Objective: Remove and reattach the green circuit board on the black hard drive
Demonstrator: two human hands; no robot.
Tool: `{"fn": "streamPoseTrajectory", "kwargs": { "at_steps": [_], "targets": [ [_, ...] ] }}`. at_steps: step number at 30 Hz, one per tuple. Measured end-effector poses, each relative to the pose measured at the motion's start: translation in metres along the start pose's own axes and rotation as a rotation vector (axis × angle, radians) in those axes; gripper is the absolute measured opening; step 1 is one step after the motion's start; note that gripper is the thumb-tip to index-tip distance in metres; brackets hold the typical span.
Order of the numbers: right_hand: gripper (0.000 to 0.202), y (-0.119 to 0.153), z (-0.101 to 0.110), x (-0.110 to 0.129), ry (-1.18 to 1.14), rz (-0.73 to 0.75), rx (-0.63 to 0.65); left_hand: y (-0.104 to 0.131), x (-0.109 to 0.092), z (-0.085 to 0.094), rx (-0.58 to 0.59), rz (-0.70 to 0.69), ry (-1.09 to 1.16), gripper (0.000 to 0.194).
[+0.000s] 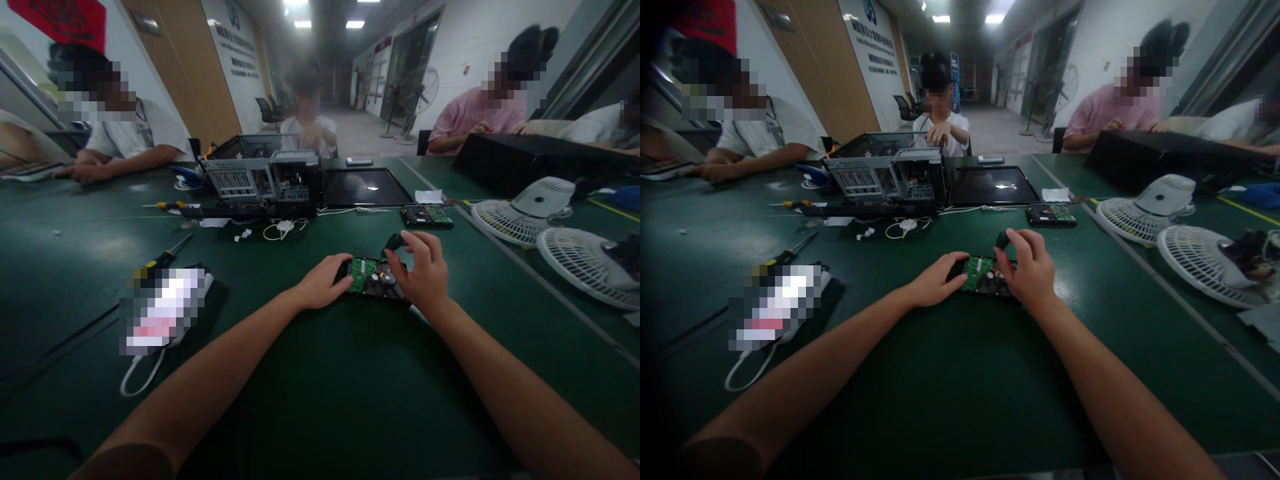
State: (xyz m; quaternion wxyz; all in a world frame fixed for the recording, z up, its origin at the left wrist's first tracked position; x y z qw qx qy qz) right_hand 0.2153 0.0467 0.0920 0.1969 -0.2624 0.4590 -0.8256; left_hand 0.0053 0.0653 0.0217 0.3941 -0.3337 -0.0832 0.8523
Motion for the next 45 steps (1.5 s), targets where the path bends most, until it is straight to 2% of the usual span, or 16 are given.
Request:
{"fn": "streamPoseTrajectory", "kwargs": {
  "at_steps": [4,15,23,32,40,45],
  "targets": [
    [0.059,-0.0007,-0.0013,-0.0013,-0.008,-0.018,0.018,0.0010,0.0027,-0.0015,-0.003,0.005,0.002,0.058],
    [0.056,-0.0021,0.0037,0.0010,-0.045,0.003,-0.045,0.0015,0.0025,-0.0005,0.019,0.030,0.000,0.060],
    [0.052,-0.0028,0.0051,0.0075,-0.035,0.033,-0.016,0.0010,0.0014,0.0002,0.037,0.045,-0.004,0.058],
    [0.057,-0.0007,0.0063,0.0051,-0.017,0.033,-0.088,0.0006,0.0007,-0.0011,0.029,0.023,-0.009,0.057],
    [0.061,-0.0013,-0.0018,0.0019,-0.099,0.036,0.001,0.0019,0.0002,0.0012,0.045,0.045,-0.002,0.057],
    [0.058,-0.0009,0.0033,0.0005,-0.060,0.020,-0.069,0.0012,-0.0001,0.0012,0.048,0.037,-0.001,0.056]
  ]
}}
Point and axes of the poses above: each hand's wrist, its own y-axis away from the middle knuckle, its own z-axis out of the back of the hand, x = y × z, the point moved 7 cm from there along -y, towards the middle knuckle, and after that the axes turned 12 degrees about -z, right-handed, at the moved point
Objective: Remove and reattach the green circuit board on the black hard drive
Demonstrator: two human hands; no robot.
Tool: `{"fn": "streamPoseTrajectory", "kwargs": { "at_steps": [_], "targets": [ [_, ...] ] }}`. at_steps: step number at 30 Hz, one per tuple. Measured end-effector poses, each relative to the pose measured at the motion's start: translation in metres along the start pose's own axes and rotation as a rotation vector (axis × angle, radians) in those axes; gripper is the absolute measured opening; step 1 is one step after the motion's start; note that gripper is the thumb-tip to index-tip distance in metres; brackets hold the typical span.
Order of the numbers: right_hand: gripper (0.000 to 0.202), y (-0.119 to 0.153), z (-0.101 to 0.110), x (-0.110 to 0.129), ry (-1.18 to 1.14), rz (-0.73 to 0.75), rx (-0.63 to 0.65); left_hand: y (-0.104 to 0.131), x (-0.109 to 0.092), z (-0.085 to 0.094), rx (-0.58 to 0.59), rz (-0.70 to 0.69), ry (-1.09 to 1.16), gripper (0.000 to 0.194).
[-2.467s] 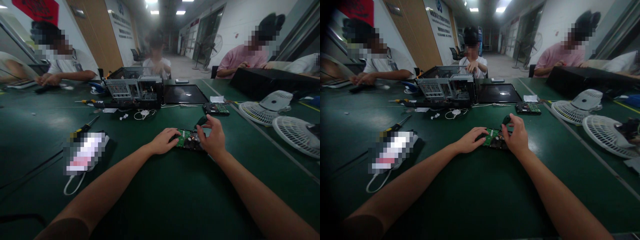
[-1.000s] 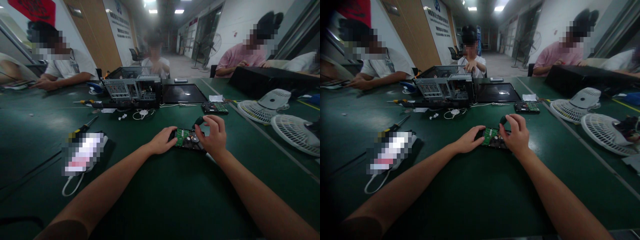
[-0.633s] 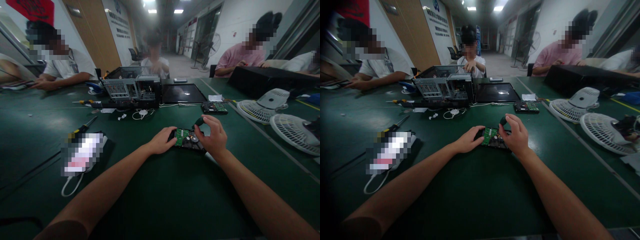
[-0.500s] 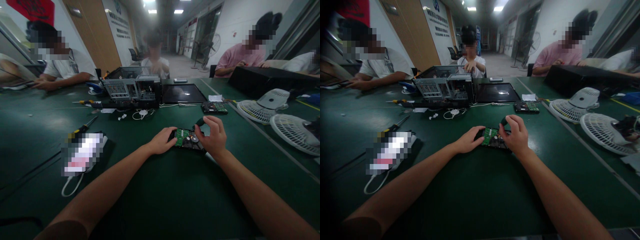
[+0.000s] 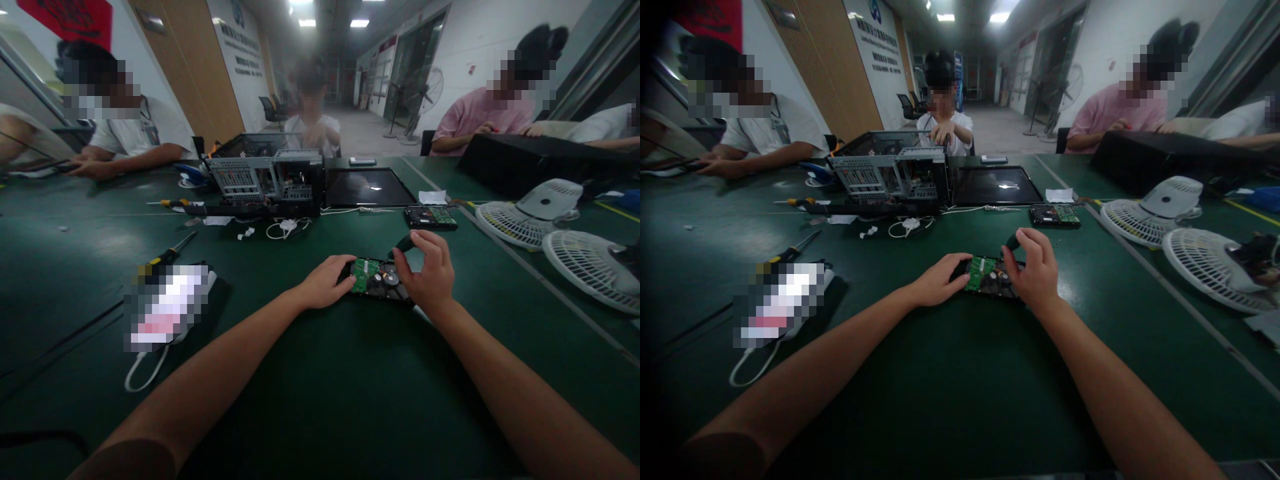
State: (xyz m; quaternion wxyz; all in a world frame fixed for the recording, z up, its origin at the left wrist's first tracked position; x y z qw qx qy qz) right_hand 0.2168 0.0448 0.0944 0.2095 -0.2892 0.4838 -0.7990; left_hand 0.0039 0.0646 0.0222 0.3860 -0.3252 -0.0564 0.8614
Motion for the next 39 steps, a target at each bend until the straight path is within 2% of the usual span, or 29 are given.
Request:
{"fn": "streamPoseTrajectory", "kwargs": {
  "at_steps": [4,9,12,16,22,31,39],
  "targets": [
    [0.055,-0.001,-0.002,-0.002,0.010,-0.046,0.027,-0.001,0.000,-0.001,0.004,-0.010,-0.001,0.056],
    [0.052,0.005,-0.017,-0.012,-0.205,-0.201,0.171,-0.001,-0.005,0.000,-0.003,-0.064,0.002,0.050],
    [0.051,0.008,-0.017,-0.018,-0.143,-0.253,0.138,-0.002,-0.007,0.001,-0.010,-0.087,-0.006,0.046],
    [0.049,0.007,-0.013,-0.020,-0.062,-0.241,0.092,-0.002,-0.006,0.000,0.008,-0.071,-0.030,0.045],
    [0.056,0.007,-0.015,-0.011,-0.089,-0.175,0.117,-0.002,-0.007,0.000,0.010,-0.073,-0.039,0.045],
    [0.059,0.009,-0.012,-0.019,-0.051,-0.237,0.052,-0.001,-0.005,-0.001,0.010,-0.067,-0.029,0.045],
    [0.060,0.011,-0.017,-0.014,-0.141,-0.261,0.123,-0.002,-0.001,-0.004,0.013,-0.069,-0.034,0.045]
  ]
}}
Point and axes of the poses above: each hand's wrist, its own y-axis away from the middle knuckle, its own z-axis out of the back of the hand, x = y × z, the point moved 7 cm from there along -y, towards the middle knuckle, and after that the axes turned 12 degrees about -z, right-handed, at the moved point
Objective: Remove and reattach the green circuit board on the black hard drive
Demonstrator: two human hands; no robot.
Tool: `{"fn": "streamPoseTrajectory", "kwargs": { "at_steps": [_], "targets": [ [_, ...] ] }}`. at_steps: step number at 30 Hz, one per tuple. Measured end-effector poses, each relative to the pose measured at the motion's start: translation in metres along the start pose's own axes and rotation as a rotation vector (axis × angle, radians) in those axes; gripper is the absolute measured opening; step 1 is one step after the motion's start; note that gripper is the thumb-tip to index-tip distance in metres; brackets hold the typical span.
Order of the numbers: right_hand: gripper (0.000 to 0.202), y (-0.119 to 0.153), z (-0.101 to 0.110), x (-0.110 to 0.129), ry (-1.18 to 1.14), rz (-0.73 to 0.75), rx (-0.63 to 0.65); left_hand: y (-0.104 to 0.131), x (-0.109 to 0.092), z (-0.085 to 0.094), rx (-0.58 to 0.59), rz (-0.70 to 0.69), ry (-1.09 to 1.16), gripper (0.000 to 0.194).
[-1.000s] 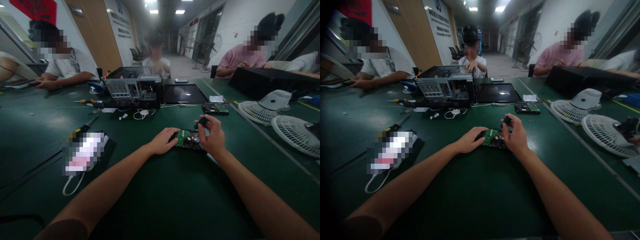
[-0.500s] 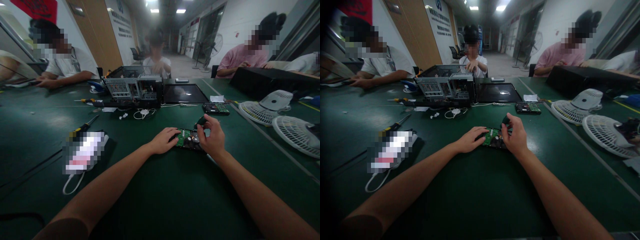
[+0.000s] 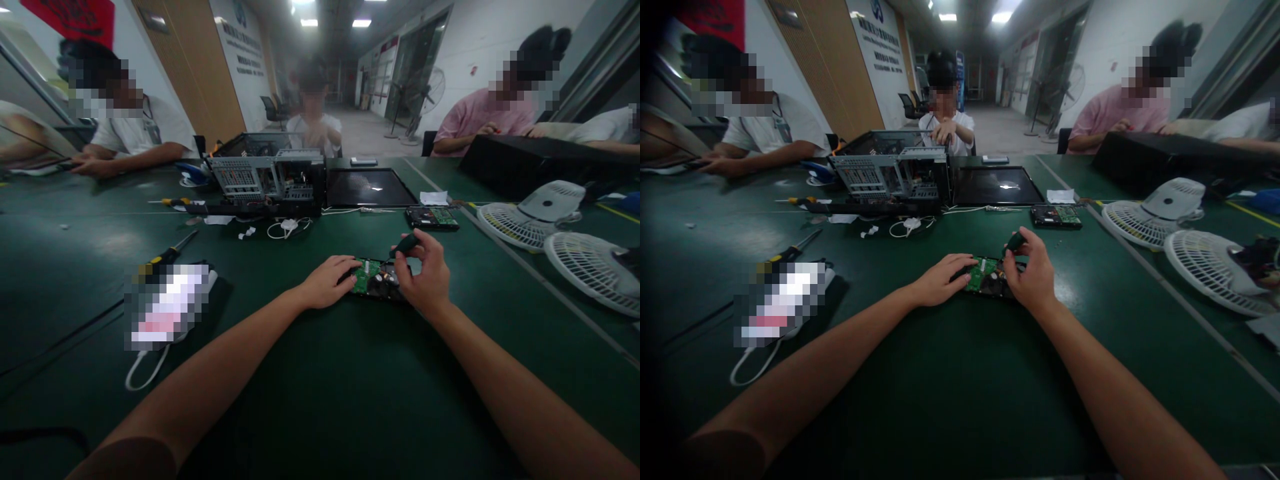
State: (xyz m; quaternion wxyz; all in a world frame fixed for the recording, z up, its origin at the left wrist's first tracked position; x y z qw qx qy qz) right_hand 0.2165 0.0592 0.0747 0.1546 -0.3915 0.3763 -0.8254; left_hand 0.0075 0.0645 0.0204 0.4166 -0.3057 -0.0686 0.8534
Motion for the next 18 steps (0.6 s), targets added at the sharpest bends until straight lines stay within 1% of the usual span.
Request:
{"fn": "streamPoseTrajectory", "kwargs": {
  "at_steps": [7,18],
  "targets": [
    [0.068,0.0010,0.0020,-0.0032,0.084,-0.043,-0.036,0.0001,0.0006,-0.0002,0.008,0.007,-0.005,0.046],
    [0.063,0.0000,0.0013,-0.0070,0.101,-0.113,0.012,-0.0005,-0.0036,0.0014,0.026,0.006,-0.014,0.047]
  ]
}}
Point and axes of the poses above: each hand's wrist, its own y-axis away from the middle knuckle, its own z-axis out of the back of the hand, x = y × z, the point moved 7 cm from there along -y, towards the middle knuckle, and after that the axes turned 12 degrees about -z, right-handed, at the moved point
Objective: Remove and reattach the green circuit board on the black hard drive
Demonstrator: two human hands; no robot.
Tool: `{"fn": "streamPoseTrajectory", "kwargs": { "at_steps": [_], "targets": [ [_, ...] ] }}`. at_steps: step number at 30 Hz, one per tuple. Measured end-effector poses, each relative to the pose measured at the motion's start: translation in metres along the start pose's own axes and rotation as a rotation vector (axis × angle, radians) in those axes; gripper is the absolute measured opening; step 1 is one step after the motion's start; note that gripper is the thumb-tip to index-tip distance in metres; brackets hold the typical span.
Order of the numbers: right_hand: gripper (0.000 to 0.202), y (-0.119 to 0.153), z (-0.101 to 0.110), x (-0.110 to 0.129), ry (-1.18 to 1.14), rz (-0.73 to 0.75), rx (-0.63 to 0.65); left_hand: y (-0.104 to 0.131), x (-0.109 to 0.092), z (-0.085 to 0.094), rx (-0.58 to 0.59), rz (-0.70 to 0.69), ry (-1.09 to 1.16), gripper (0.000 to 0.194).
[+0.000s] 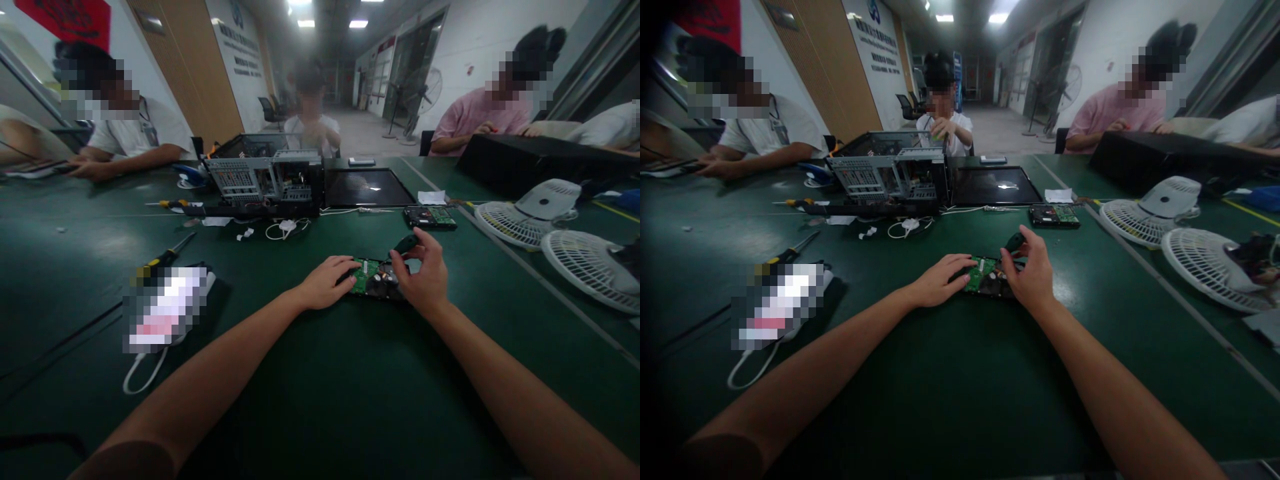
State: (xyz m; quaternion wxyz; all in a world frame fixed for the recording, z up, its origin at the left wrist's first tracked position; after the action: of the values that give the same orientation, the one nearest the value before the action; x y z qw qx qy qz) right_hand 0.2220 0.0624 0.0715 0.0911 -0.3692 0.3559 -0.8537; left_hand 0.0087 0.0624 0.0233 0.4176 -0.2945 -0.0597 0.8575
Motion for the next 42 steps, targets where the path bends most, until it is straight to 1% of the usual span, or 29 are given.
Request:
{"fn": "streamPoseTrajectory", "kwargs": {
  "at_steps": [3,7,9,11,15,18,20,22,25,26,28,31,35,38,42],
  "targets": [
    [0.063,0.001,0.001,0.001,0.007,-0.017,-0.004,0.000,0.000,0.000,0.008,0.006,0.000,0.048],
    [0.063,0.001,0.008,0.004,0.022,-0.025,-0.064,0.000,-0.001,0.000,0.010,0.010,0.005,0.048],
    [0.064,-0.002,0.014,0.004,0.039,-0.018,-0.108,0.000,-0.002,0.002,0.003,0.002,0.019,0.051],
    [0.064,-0.009,0.025,-0.001,0.086,-0.019,-0.158,0.001,-0.004,0.004,0.001,-0.004,0.042,0.059],
    [0.059,-0.028,0.053,-0.024,0.224,-0.049,-0.231,0.001,-0.005,0.004,0.032,-0.006,0.070,0.086],
    [0.060,-0.043,0.067,-0.052,0.349,-0.096,-0.191,0.001,-0.005,0.004,0.051,-0.026,0.062,0.105],
    [0.058,-0.050,0.069,-0.075,0.421,-0.157,-0.133,0.000,-0.006,0.003,0.068,-0.041,0.058,0.108],
    [0.049,-0.053,0.067,-0.098,0.481,-0.239,-0.101,0.000,-0.006,0.003,0.081,-0.053,0.051,0.106],
    [0.039,-0.050,0.050,-0.131,0.620,-0.373,0.043,0.000,-0.006,0.003,0.078,-0.052,0.037,0.102],
    [0.038,-0.048,0.043,-0.139,0.667,-0.390,0.106,0.000,-0.006,0.003,0.076,-0.046,0.036,0.101],
    [0.039,-0.044,0.027,-0.148,0.744,-0.363,0.234,0.000,-0.006,0.003,0.073,-0.035,0.036,0.100],
    [0.046,-0.042,0.014,-0.154,0.805,-0.327,0.342,0.001,-0.006,0.002,0.069,-0.028,0.030,0.101],
    [0.050,-0.043,0.011,-0.160,0.811,-0.378,0.393,0.001,-0.005,0.002,0.063,-0.022,0.017,0.099],
    [0.050,-0.044,0.011,-0.160,0.807,-0.402,0.408,0.002,-0.006,0.002,0.068,-0.016,0.017,0.099],
    [0.046,-0.042,0.011,-0.153,0.823,-0.377,0.401,0.001,-0.007,0.002,0.071,-0.007,0.009,0.099]
  ]
}}
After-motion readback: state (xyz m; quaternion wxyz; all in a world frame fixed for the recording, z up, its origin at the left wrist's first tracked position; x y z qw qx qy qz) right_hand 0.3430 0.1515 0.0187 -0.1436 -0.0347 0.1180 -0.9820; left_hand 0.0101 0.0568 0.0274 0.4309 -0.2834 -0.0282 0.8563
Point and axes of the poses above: each hand's wrist, its own y-axis away from the middle knuckle, its own z-axis out of the back of the hand, x = y × z, the point moved 7 cm from there along -y, towards the middle knuckle, and after that the axes turned 12 degrees about -z, right-handed, at the moved point
